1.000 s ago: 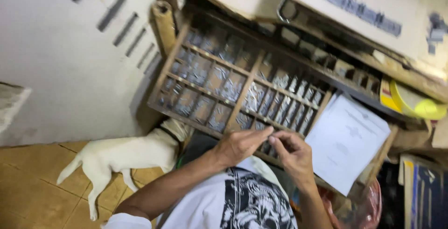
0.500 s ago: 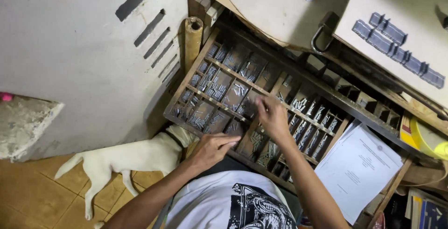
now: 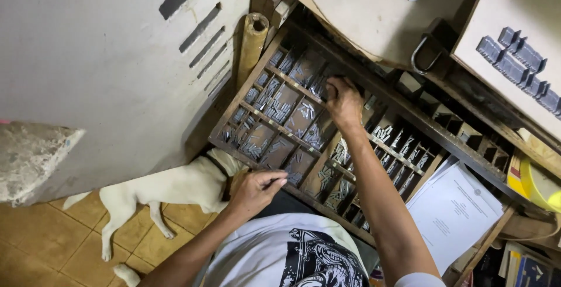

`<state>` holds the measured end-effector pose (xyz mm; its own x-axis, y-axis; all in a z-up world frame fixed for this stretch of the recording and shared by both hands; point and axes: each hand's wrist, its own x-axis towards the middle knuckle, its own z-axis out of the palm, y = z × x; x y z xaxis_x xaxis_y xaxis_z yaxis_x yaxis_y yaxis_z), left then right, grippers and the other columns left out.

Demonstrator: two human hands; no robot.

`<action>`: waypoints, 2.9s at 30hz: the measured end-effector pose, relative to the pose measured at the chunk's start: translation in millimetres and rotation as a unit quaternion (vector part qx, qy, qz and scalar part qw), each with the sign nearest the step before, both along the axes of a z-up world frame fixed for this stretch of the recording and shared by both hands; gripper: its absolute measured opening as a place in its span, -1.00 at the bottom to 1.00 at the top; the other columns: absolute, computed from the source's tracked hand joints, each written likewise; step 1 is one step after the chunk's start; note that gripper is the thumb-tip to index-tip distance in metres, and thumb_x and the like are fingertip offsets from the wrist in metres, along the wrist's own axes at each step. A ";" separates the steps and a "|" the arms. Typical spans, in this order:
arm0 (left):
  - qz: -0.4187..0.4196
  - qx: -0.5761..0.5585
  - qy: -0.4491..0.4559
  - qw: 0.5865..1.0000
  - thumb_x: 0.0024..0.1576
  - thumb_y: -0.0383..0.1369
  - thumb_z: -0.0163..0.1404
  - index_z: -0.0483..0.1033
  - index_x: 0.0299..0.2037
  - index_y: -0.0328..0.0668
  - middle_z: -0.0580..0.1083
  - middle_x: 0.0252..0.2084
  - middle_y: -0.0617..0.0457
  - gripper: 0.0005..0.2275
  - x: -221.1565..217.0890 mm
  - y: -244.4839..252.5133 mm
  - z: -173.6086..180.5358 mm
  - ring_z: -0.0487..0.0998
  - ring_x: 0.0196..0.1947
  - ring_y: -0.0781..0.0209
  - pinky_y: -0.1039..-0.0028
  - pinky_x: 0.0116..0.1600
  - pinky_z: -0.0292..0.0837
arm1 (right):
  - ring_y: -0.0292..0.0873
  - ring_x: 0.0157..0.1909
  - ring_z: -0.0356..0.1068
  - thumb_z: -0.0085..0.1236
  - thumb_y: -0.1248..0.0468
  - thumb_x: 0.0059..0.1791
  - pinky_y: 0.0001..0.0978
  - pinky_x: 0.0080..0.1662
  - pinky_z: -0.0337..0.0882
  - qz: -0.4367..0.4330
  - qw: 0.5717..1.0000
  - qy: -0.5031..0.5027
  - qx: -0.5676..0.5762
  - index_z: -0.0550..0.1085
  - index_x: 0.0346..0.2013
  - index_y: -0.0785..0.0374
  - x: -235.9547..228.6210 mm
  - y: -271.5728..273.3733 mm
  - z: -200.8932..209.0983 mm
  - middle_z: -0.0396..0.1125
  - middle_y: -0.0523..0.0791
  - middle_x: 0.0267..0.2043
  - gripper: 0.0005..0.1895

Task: The person sorts small metal printing type pieces from a wooden compartmentalized tray, picking them up and placing them into a separate tray on the table. A white dog is present in the background.

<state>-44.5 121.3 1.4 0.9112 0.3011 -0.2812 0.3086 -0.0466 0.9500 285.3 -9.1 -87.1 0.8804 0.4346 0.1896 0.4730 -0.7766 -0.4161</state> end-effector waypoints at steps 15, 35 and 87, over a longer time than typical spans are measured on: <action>0.022 -0.015 -0.059 0.998 0.13 -0.49 0.12 0.74 -0.11 -0.19 0.68 -0.20 -0.14 -0.82 11.4 -27.9 -11.4 0.66 -0.10 0.00 0.31 -0.13 0.63 | 0.04 0.08 0.49 0.14 0.02 0.03 0.03 0.11 0.48 -0.031 0.985 0.160 -0.054 0.60 -0.07 -0.21 -28.4 17.4 50.3 0.52 -0.14 -0.06 -0.80; 0.033 0.107 -0.266 0.957 0.16 -0.48 0.16 0.67 0.01 -0.11 0.66 -0.16 -0.09 -0.77 51.3 -37.9 41.1 0.68 -0.12 0.02 0.36 -0.15 0.64 | -0.14 -0.21 0.55 0.19 0.43 0.05 -0.31 -0.08 0.51 0.024 0.822 0.250 0.511 0.53 -0.06 0.44 -171.0 -96.7 108.7 0.50 0.06 -0.32 -0.82; 0.039 -0.118 -0.041 0.991 0.14 -0.46 0.18 0.66 0.01 -0.17 0.66 -0.29 -0.10 -0.77 36.5 -10.7 -48.9 0.63 -0.33 0.33 0.57 -0.18 0.62 | -0.05 -0.26 0.47 0.04 0.40 0.08 -0.20 -0.13 0.57 -0.028 0.859 0.426 0.283 0.57 -0.15 0.45 -212.1 -76.7 98.8 0.44 0.11 -0.35 -0.81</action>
